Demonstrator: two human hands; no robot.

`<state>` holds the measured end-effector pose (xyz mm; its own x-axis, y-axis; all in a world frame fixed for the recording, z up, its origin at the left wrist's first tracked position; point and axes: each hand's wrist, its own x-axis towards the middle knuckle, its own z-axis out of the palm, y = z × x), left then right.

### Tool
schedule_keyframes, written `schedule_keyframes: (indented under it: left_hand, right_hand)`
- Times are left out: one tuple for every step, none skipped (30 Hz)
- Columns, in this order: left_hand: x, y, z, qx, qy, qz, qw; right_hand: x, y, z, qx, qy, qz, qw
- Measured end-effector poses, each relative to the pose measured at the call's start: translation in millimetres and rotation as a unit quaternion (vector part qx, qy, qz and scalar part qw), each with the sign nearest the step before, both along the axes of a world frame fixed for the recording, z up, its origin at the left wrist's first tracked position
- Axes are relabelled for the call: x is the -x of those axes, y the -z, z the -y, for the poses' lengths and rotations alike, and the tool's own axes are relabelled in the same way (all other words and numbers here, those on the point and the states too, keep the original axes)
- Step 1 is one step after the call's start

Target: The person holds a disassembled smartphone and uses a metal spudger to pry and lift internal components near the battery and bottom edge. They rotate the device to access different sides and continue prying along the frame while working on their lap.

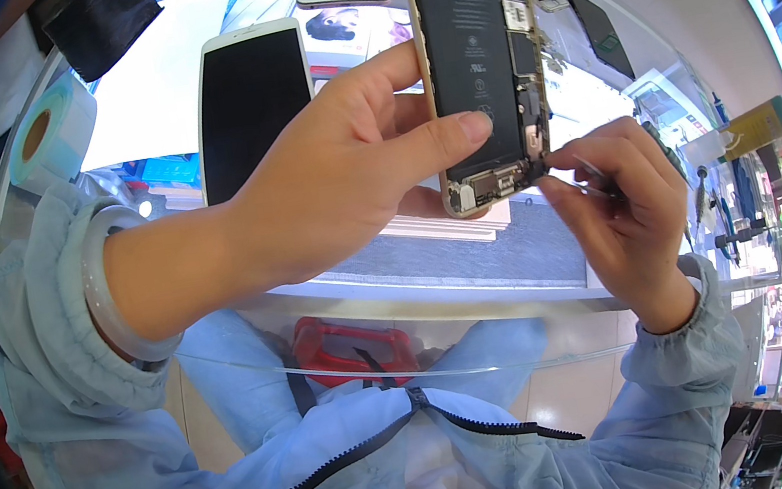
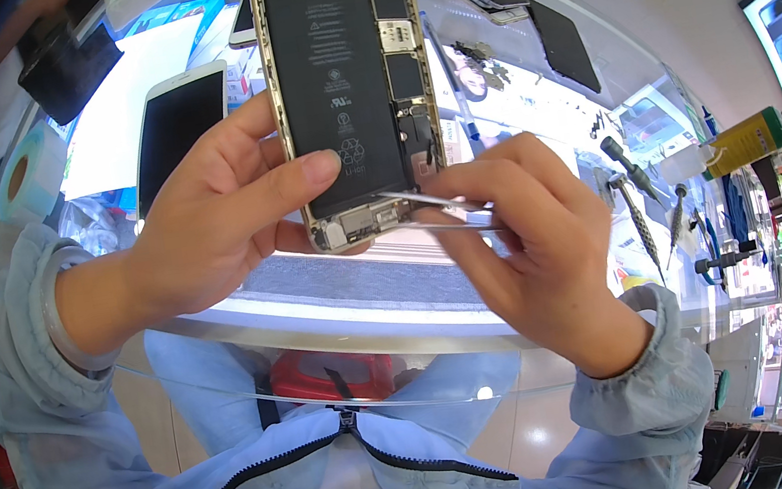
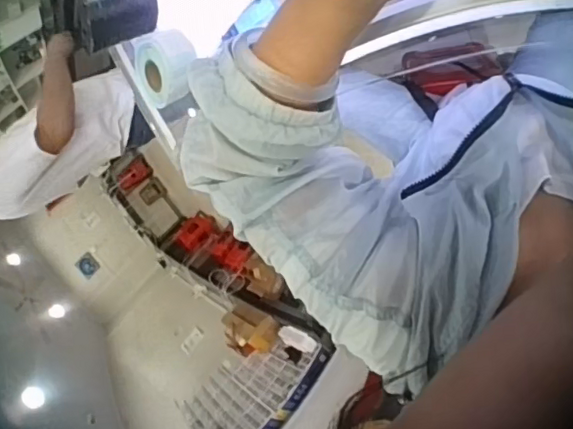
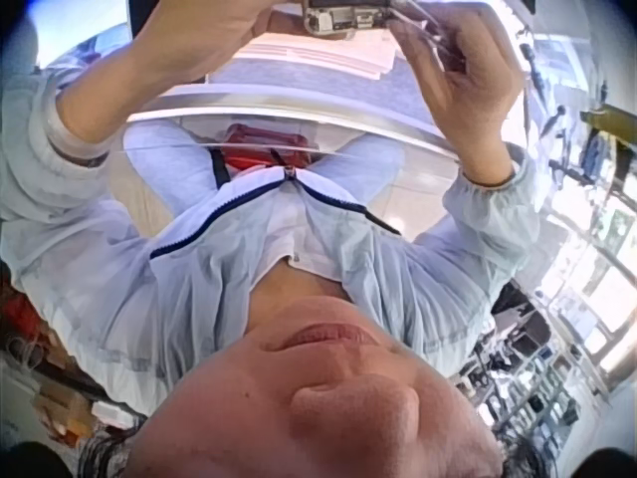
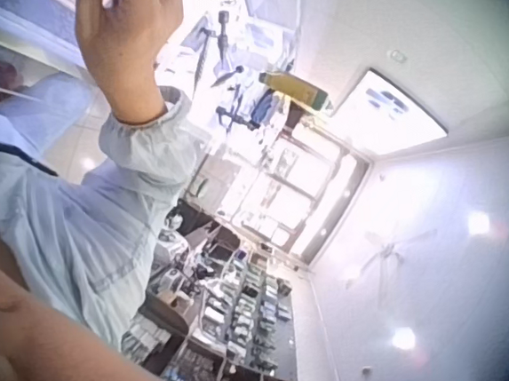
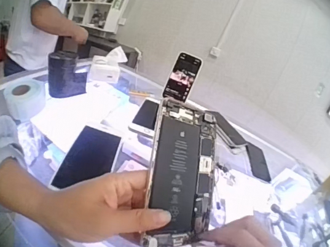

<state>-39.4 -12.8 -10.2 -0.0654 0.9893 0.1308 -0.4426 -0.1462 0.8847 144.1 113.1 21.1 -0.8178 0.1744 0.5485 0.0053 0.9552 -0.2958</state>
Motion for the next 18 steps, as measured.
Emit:
schedule_keyframes:
  left_hand:
    - [-1.3,0.4,-2.2,0.005,0.001,-0.002,1.000]
    - [-2.7,0.0,-1.7,0.010,-0.005,-0.005,1.000]
    - [-4.4,0.1,-1.5,0.008,-0.003,-0.006,1.000]
    - [-6.1,0.6,-1.5,0.007,-0.002,-0.008,1.000]
    - [-7.1,1.5,-2.1,0.005,0.000,-0.009,1.000]
    - [-8.2,1.9,-2.6,-0.002,-0.005,-0.011,1.000]
    - [-9.3,2.1,-2.9,-0.010,-0.010,-0.014,1.000]
    - [-9.5,3.0,-4.4,-0.016,-0.014,-0.015,1.000]
    - [-8.9,3.1,-5.8,-0.014,-0.012,-0.021,1.000]
    - [-7.8,2.7,-7.4,-0.011,-0.011,-0.026,1.000]
    - [-7.7,2.1,-7.8,-0.009,-0.009,-0.032,0.999]
    - [-8.0,2.1,-8.1,-0.011,-0.012,-0.035,0.999]
    - [-8.3,2.3,-8.5,-0.014,-0.014,-0.037,0.999]
    - [-8.5,2.2,-7.6,-0.015,-0.019,-0.040,0.999]
    - [-8.9,1.5,-6.6,-0.017,-0.022,-0.049,0.998]
    - [-9.2,0.6,-5.6,-0.020,-0.024,-0.057,0.998]
    - [-9.1,0.1,-5.1,-0.021,-0.027,-0.065,0.997]
    - [-9.1,-0.5,-4.4,-0.022,-0.027,-0.064,0.997]
  right_hand:
    - [2.9,-0.3,2.5,0.009,-0.001,-0.005,1.000]
    - [6.6,-1.4,5.4,0.018,-0.007,-0.012,1.000]
    - [9.1,-1.7,6.3,0.022,-0.010,-0.008,1.000]
    - [11.1,-0.9,6.3,0.025,-0.013,-0.004,1.000]
    - [12.9,0.3,6.1,0.029,-0.015,0.000,0.999]
    - [14.1,1.5,6.2,0.018,-0.015,-0.001,1.000]
    - [15.1,2.6,6.4,0.007,-0.016,-0.003,1.000]
    - [16.1,3.9,5.6,-0.003,-0.016,-0.003,1.000]
    - [16.2,3.6,3.7,-0.014,-0.023,0.007,1.000]
    - [17.1,5.5,1.7,-0.020,-0.027,0.005,0.999]
    - [17.2,8.2,0.5,-0.027,-0.031,0.002,0.999]
    - [17.2,9.5,-0.1,-0.033,-0.035,-0.001,0.999]
    - [17.2,8.9,0.1,-0.050,-0.033,0.003,0.998]
    - [18.1,8.6,0.4,-0.064,-0.035,0.007,0.997]
    - [18.6,8.1,0.9,-0.080,-0.036,0.011,0.996]
    - [18.5,7.8,1.5,-0.092,-0.036,0.014,0.995]
    - [18.4,8.2,1.6,-0.102,-0.036,0.017,0.994]
    - [18.3,8.1,1.9,-0.113,-0.036,0.019,0.993]
